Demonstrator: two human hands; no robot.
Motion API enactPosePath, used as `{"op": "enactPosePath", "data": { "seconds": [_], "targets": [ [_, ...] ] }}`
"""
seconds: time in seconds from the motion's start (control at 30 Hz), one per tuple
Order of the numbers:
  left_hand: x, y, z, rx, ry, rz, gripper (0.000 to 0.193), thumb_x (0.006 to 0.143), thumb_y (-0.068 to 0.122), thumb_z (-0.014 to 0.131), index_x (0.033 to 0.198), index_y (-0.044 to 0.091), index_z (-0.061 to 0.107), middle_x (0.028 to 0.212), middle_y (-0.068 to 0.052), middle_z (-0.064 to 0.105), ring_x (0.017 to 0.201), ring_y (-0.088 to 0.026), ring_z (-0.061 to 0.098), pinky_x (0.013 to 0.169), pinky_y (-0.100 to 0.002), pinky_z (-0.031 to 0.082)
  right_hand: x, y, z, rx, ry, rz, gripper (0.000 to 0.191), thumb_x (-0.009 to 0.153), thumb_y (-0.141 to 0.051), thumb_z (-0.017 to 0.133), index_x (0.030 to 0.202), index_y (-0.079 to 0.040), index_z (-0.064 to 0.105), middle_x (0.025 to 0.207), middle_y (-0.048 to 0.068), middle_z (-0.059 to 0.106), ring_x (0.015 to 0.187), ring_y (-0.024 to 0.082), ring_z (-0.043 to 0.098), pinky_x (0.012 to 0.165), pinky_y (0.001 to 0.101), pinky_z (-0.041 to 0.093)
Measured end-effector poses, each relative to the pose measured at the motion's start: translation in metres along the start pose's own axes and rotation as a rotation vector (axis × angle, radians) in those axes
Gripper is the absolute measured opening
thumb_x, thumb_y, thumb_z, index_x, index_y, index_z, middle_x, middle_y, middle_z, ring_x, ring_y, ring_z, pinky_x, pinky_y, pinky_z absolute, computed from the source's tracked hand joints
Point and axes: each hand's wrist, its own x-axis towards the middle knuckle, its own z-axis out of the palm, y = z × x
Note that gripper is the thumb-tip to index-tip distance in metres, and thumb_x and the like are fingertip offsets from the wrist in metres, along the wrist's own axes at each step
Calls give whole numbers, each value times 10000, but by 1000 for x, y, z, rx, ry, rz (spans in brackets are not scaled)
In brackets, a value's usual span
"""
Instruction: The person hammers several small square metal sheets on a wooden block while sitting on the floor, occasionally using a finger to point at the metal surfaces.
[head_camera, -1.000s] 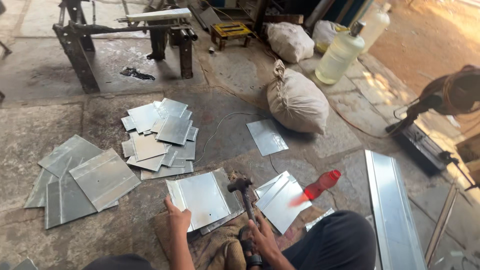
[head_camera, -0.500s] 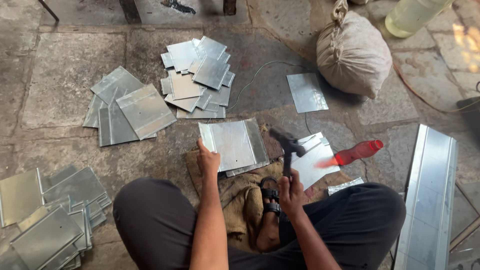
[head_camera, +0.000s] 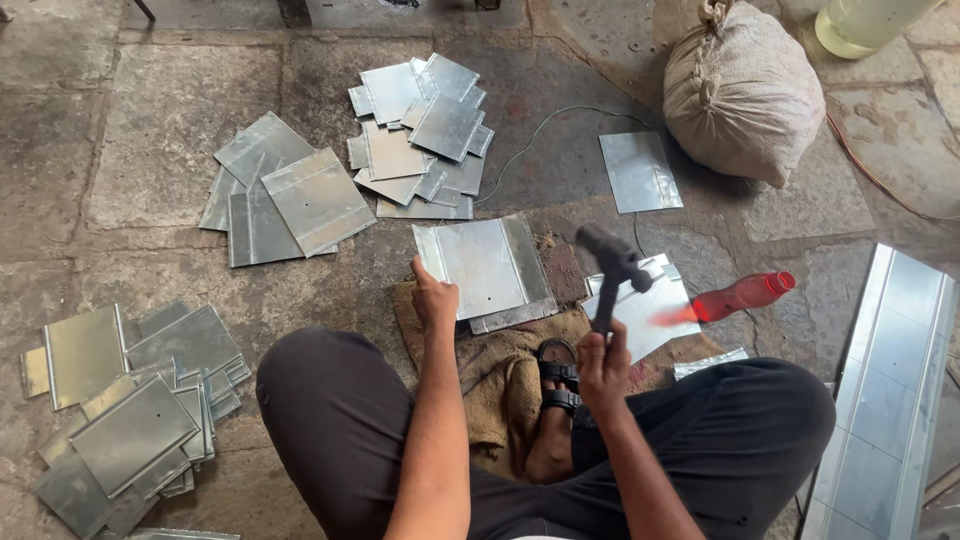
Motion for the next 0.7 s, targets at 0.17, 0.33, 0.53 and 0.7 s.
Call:
{"op": "enactPosePath", "data": {
  "seconds": [0.17,0.33,0.53,0.7],
  "targets": [
    [-4,3,-1,-8,34,34,764,859,-5,643,1512,104,261,1119,-293,693,959,-422,736,796,-496,636,-7,3,0,-482,-250,523,337,1043,-351,529,1243,-85,585,649,86,671,480,145,609,429,302,441],
    [-7,7,-2,-14,97,93,716,858,-5,637,1480,87,295,1166,-290,683,1010,-458,713,842,-545,603,-19,7,0,-375,-146,242,333,1061,-331,539,1264,-74,597,692,93,712,565,180,661,509,346,467],
    [-8,11,-8,-5,65,25,732,867,15,621,1511,96,282,1154,-290,697,1030,-447,718,903,-519,597,-33,15,9,-422,-148,328,364,1063,-378,515,1233,-68,601,701,124,666,572,201,654,536,375,475],
    [-13,19,-14,-54,106,36,713,856,24,635,1481,92,298,1184,-306,670,1057,-465,688,886,-544,574,-31,17,9,-426,-149,623,458,1028,-422,523,1255,-33,605,771,108,687,558,206,660,514,341,508]
  ]
}}
